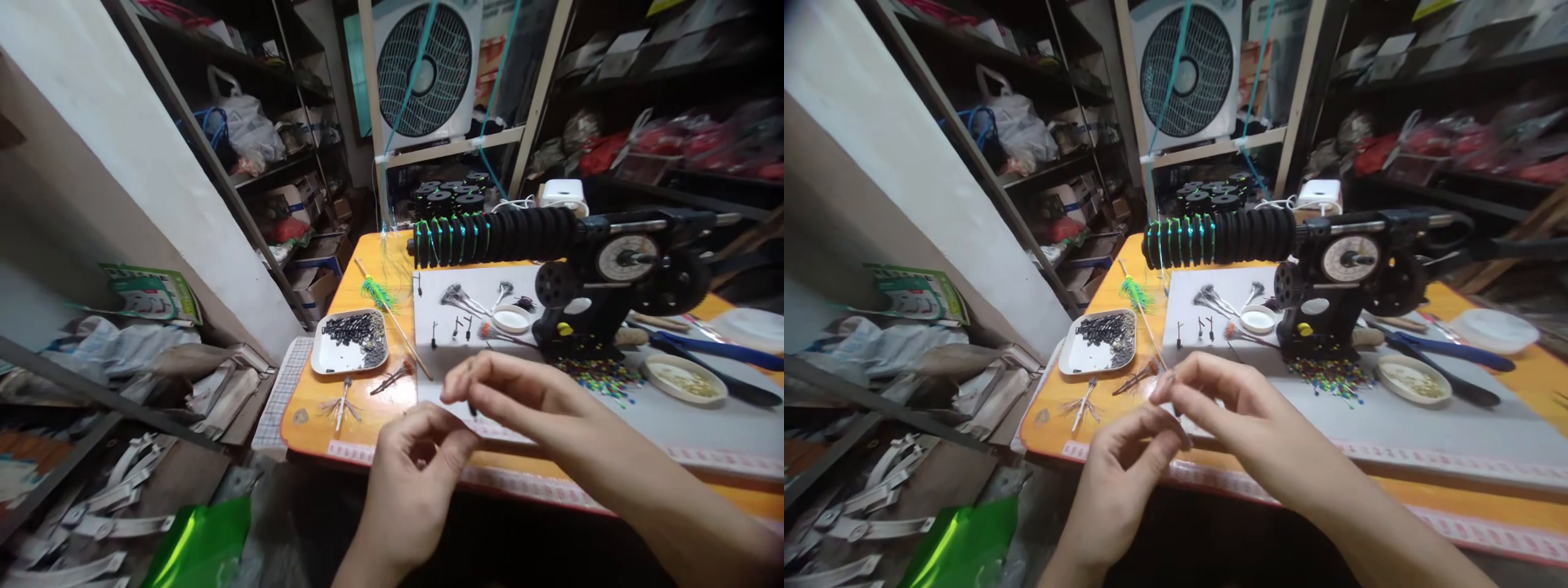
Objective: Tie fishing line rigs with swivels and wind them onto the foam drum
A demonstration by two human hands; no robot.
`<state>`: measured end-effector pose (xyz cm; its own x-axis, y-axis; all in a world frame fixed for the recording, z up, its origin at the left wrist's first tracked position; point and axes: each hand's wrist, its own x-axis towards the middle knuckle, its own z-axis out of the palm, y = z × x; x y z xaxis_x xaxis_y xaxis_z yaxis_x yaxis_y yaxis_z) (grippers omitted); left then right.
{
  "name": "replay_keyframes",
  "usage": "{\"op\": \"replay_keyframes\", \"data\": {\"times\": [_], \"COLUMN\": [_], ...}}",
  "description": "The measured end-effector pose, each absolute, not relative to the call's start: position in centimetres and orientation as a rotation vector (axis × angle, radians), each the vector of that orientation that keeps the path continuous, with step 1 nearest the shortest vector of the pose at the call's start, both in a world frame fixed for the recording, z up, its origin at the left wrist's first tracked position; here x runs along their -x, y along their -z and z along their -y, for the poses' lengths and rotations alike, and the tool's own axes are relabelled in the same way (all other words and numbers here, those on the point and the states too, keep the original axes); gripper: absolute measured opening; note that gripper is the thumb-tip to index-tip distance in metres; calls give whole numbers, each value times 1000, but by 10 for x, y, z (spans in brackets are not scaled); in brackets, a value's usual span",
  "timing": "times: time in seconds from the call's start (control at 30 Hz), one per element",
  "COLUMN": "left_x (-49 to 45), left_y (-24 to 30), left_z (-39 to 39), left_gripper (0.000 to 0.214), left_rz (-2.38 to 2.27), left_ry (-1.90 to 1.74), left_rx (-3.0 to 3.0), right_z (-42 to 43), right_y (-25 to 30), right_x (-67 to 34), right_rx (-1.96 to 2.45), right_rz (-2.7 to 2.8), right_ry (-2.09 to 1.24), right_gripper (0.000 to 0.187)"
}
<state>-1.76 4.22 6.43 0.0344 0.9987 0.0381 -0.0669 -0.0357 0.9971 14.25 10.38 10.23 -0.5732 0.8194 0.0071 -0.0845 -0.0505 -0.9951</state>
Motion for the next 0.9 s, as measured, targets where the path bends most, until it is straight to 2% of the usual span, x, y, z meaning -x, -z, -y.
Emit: {"op": "replay_keyframes", "data": {"times": [0.1,0.17,0.33,0.47,0.67,0.9], "left_x": [8,4,7,11,8,6], "left_y": [-47,-36,-25,-21,-14,-16], "left_z": [-29,-18,-8,-16,-20,-19], "left_gripper": [23,25,38,46,34,33], "left_rz": [-1056,-1023,-984,-743,-491,-402], "left_ry": [-1083,-1022,-930,-965,-998,-953], "left_rx": [-1084,-981,-839,-733,-573,-524], "right_z": [-102,-100,-98,-100,-99,-100], "right_y": [-97,-92,-84,-81,-82,-78], "right_x": [-144,-145,-142,-143,-151,-149], "right_rx": [696,677,721,758,841,785], "right_rz": [1268,1202,1255,1275,1322,1280], "right_ry": [-2000,-2082,-2058,-2027,-1957,-1997], "right_gripper": [26,28,31,29,28,28]}}
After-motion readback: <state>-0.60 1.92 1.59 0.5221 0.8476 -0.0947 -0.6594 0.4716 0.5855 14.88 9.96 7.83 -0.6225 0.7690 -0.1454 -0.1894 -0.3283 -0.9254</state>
